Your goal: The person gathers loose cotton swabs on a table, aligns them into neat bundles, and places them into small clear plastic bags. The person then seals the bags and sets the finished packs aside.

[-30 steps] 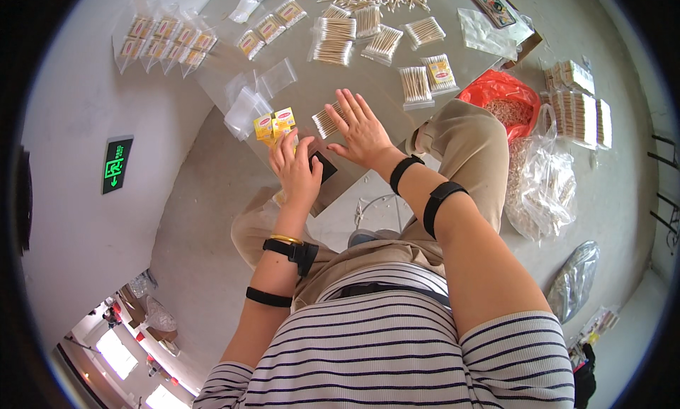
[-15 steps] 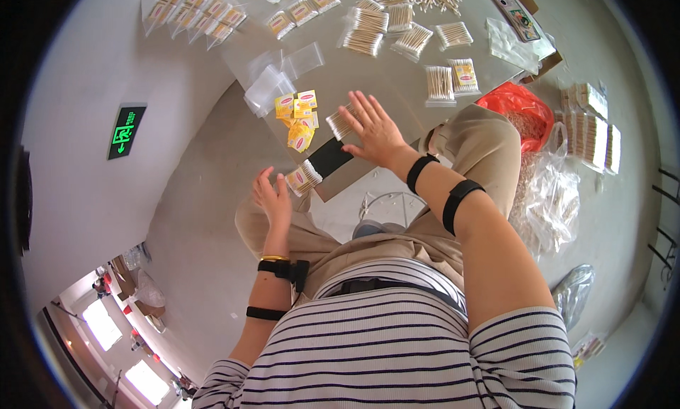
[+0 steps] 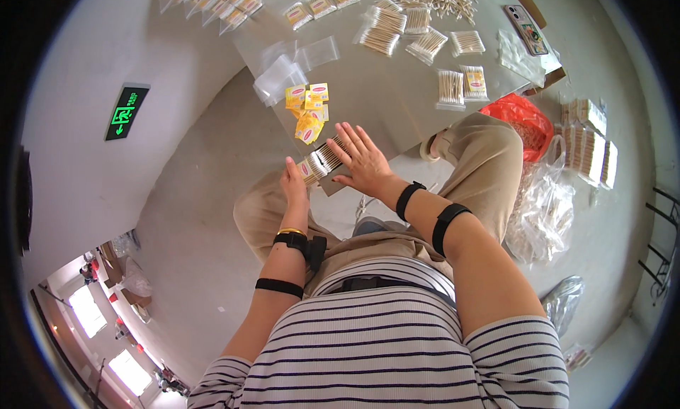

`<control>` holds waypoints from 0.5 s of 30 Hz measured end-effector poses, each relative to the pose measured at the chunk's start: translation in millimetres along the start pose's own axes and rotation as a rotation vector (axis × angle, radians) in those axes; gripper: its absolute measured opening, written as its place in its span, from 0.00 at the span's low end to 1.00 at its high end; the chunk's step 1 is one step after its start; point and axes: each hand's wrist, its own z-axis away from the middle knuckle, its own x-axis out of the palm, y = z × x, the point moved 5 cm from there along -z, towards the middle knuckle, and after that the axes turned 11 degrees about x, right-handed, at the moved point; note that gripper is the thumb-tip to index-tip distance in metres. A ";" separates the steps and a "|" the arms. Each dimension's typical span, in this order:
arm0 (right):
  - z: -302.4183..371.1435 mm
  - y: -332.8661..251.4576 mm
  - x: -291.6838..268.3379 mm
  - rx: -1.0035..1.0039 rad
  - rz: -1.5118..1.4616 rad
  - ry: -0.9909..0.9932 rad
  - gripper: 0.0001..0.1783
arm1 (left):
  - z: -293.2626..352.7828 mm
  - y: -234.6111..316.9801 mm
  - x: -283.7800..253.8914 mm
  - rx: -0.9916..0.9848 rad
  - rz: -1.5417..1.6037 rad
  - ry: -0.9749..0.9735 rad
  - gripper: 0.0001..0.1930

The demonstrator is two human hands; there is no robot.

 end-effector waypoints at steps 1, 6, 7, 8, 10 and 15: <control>-0.3 -0.2 -0.1 0.005 0.010 -0.007 0.52 | 0.8 -3.9 1.0 -0.051 0.068 -0.005 0.33; 0.4 -0.5 0.3 0.000 -0.012 -0.009 0.54 | 5.4 -15.6 8.1 -0.169 0.251 0.019 0.34; 0.4 -0.8 0.4 -0.004 -0.021 -0.010 0.54 | 6.5 -16.8 10.4 -0.161 0.270 0.041 0.34; 0.3 -1.6 -0.1 0.001 -0.018 -0.014 0.54 | 7.6 -16.0 11.6 -0.154 0.287 0.063 0.35; -0.2 -4.2 -1.0 0.011 -0.012 -0.021 0.54 | 8.3 -13.6 11.7 -0.133 0.267 0.075 0.34; -2.0 -18.8 2.9 0.016 -0.016 -0.028 0.55 | 8.5 -5.4 10.0 -0.082 0.232 0.121 0.34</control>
